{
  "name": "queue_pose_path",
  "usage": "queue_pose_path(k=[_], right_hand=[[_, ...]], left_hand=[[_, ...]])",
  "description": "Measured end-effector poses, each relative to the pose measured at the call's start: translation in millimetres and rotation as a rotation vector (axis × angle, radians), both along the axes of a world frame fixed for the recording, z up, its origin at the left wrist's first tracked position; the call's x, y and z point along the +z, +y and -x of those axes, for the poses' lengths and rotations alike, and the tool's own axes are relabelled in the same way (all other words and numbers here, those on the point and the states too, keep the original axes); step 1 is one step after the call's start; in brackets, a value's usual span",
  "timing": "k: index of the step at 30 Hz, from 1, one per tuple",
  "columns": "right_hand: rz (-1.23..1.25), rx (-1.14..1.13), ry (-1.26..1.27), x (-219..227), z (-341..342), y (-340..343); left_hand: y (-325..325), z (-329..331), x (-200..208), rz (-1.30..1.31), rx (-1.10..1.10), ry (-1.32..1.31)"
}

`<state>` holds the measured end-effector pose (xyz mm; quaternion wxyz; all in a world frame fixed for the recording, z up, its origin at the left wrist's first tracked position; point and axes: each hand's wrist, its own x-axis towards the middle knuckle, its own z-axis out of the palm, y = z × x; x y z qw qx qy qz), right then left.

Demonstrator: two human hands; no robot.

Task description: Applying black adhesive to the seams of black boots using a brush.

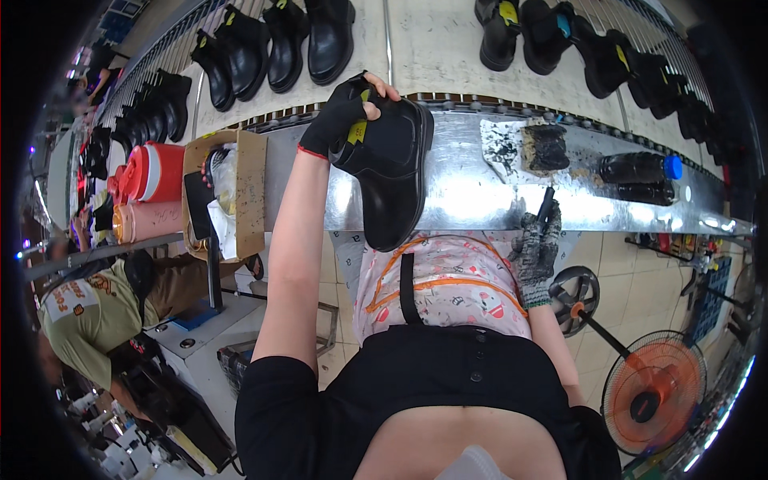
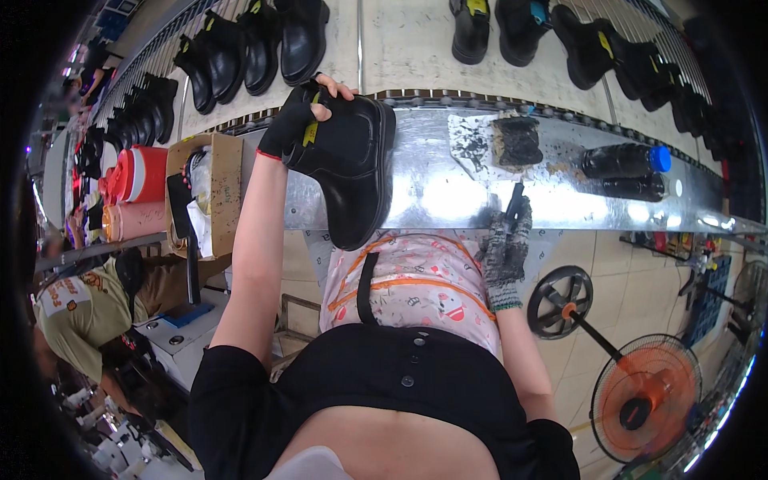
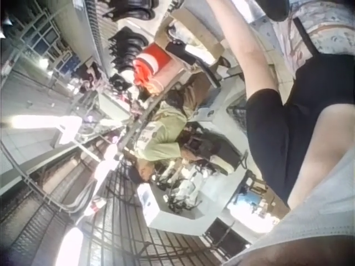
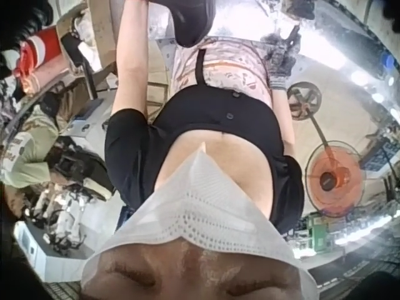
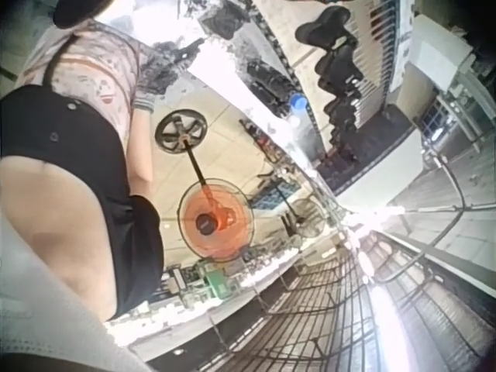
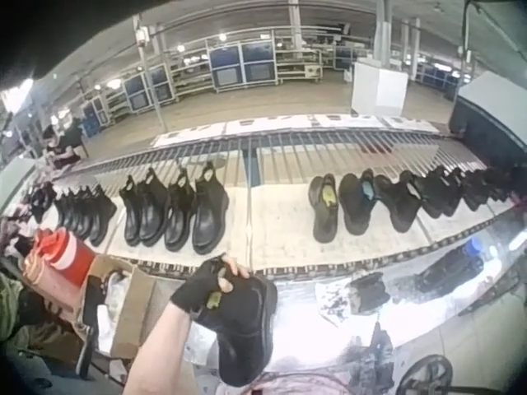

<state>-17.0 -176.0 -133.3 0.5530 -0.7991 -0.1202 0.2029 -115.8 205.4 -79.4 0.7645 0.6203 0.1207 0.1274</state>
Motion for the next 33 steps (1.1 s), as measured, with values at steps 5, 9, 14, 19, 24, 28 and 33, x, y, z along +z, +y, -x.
queue_pose_path(k=[5, 9, 14, 19, 24, 28, 33], right_hand=[[-0.309, -0.122, 0.279, 29, 1, 10], [-0.322, -0.209, 0.473, 31, 1, 10], [-0.471, -0.225, 0.279, 57, 6, 18], [-0.26, -0.294, 0.487, 53, 6, 22], [-0.444, -0.295, 0.395, 43, 0, 21], [-0.425, -0.257, 0.494, 55, 1, 29], [-0.523, 0.334, 0.636, 71, -17, 61]], left_hand=[[-11, -25, -9, 0.116, -0.105, 0.072], [-7, -22, -14, 0.002, -0.108, 0.061], [-17, -24, -8, 0.078, -0.086, 0.102], [-17, -23, -10, 0.035, -0.088, 0.089], [-14, -18, -12, 0.031, -0.07, 0.1], [-14, -23, -8, 0.003, -0.077, 0.1], [-18, -22, -8, 0.055, -0.068, 0.108]])
